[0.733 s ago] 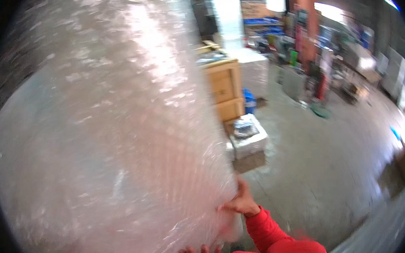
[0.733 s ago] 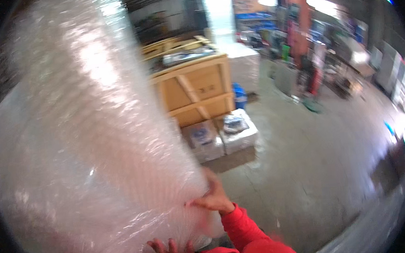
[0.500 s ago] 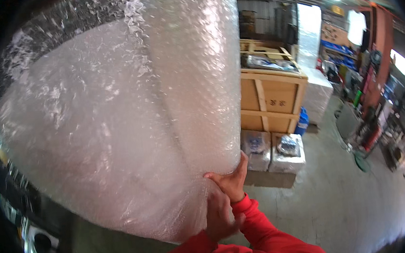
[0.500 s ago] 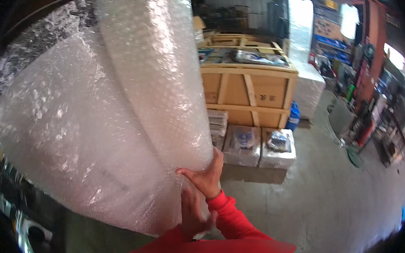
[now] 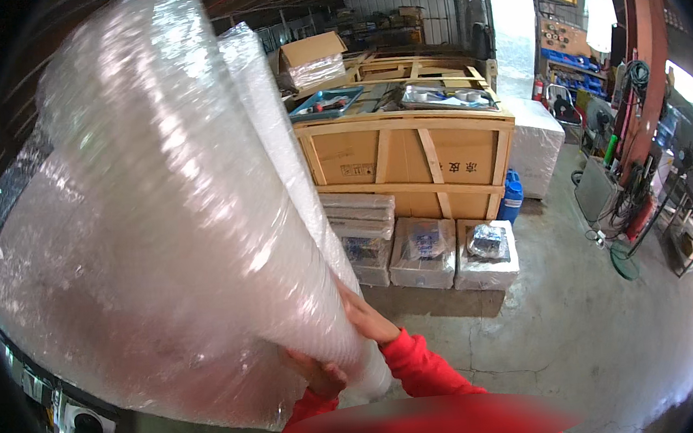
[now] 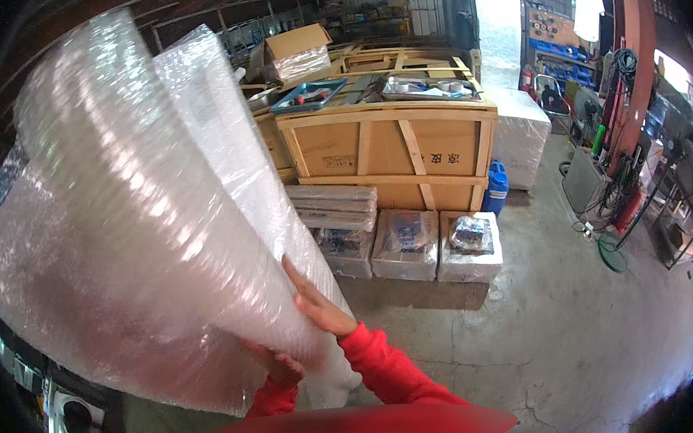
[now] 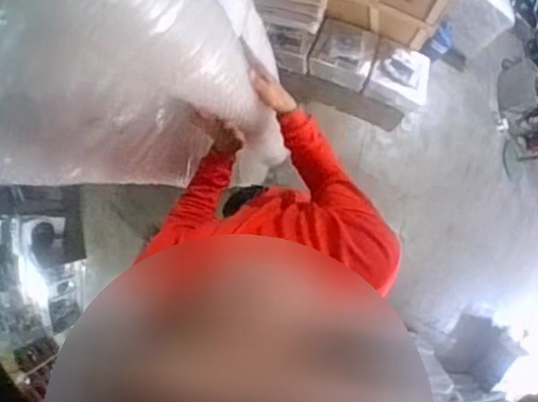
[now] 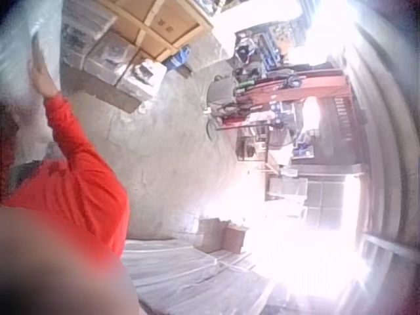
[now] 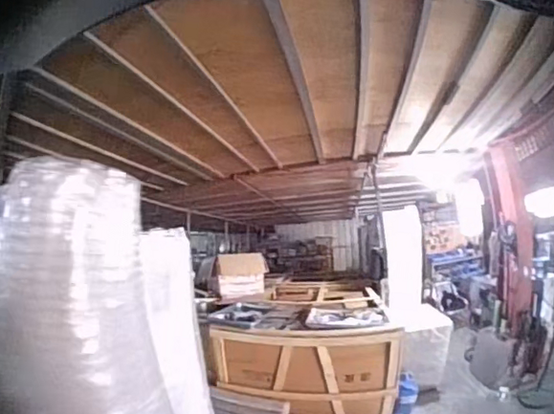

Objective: The person wraps a large furniture item with bubble wrap in a warehouse. They pull and smooth the wrap around the item, then use a tape gun to secure the wrap in place.

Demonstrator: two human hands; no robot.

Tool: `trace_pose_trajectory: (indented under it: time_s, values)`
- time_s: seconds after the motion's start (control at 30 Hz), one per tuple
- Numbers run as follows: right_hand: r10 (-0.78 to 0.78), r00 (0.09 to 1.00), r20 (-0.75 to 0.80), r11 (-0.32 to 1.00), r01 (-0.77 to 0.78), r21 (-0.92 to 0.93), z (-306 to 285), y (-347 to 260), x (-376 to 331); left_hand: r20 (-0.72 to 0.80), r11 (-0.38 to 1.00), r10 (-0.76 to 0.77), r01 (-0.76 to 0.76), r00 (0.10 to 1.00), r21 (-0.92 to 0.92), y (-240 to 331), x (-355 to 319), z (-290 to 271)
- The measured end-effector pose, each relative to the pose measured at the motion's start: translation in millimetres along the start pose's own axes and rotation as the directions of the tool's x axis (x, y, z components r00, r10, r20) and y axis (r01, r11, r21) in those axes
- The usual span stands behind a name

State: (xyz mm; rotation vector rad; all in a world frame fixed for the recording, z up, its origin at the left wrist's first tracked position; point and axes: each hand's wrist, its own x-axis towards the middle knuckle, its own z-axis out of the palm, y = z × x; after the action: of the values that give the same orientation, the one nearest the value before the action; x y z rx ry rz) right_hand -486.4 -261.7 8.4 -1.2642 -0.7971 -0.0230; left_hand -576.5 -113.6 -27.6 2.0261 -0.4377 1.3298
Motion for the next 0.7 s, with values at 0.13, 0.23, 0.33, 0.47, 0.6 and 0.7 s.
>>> trace_pose_trajectory:
  time_s: [0.13, 0.23, 0.33, 0.47, 0.6, 0.7]
  values:
    - [0.024, 0.999, -0.041, 0.996, -0.020, 0.086, -54.2, -28.0, -29.9, 0.193, 0.916, -0.059, -0.024, 0.980, 0.400, 28.6, 19.9, 6.4]
    - [-0.121, 0.854, -0.505, 0.993, 0.111, -0.049, -81.1, -21.2, -2.0, 0.117, 0.715, -0.297, 0.140, 0.948, 0.685, 54.9, 39.5, 39.1]
    - [-0.275, 0.763, -0.585, 0.942, 0.092, -0.324, -74.6, 14.3, 53.1, 0.000, 0.634, -0.447, 0.316, 0.895, 0.705, 75.0, 54.4, 63.0]
    - [-0.541, 0.688, -0.483, 0.739, 0.115, -0.664, -45.1, 49.1, 99.1, 0.091, 0.771, -0.078, 0.002, 0.993, 0.637, 92.3, 57.4, 78.4]
    - [-0.413, 0.781, -0.469, 0.901, 0.277, -0.334, -61.0, 59.7, 100.5, 0.083, 0.971, -0.201, 0.187, 0.976, 0.147, 45.1, 73.9, 111.0]
    - [-0.088, 0.966, -0.243, 0.969, 0.140, 0.203, -107.4, 67.9, 108.7, -0.140, 0.927, -0.272, 0.299, 0.952, 0.227, -15.9, 81.5, 136.5]
